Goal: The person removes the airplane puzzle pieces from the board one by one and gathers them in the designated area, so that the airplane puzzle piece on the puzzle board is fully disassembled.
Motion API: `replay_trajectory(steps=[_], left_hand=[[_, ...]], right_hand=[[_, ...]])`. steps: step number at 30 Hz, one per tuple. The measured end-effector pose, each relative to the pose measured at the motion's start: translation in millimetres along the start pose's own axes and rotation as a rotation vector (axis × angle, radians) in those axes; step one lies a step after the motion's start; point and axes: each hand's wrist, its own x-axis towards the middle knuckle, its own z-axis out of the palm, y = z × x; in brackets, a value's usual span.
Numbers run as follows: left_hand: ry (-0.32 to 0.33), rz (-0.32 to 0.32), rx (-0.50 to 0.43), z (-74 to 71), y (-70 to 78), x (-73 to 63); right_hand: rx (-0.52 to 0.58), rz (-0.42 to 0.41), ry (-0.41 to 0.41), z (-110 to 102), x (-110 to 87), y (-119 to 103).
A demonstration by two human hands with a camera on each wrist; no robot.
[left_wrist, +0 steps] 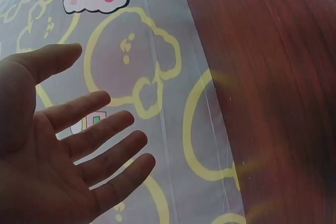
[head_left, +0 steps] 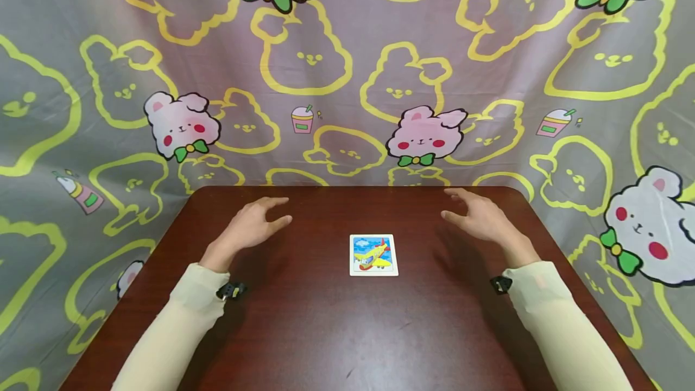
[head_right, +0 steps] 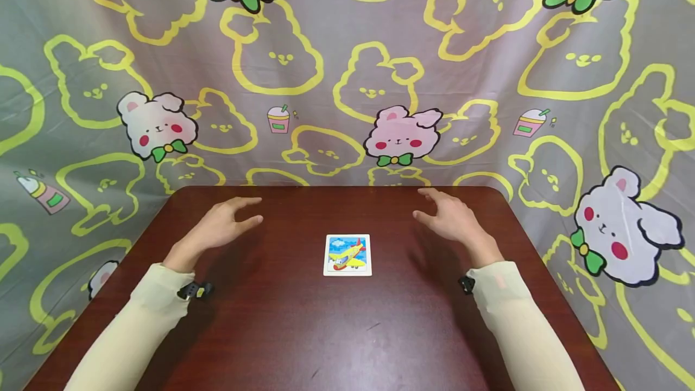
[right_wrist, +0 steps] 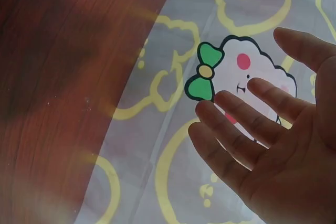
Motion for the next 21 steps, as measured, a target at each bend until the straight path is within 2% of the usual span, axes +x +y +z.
replay_trajectory(steps=[8,21], left_hand=[[0.034,0.034,-0.021,7.7,6.4,0.0],[0.056,0.077,-0.050,19.4,17.6,-1.3]], right_hand=[[0.046,-0.018,0.021,7,1.5,0],[0.104,-0.029,0.010,20,2.6,-2]])
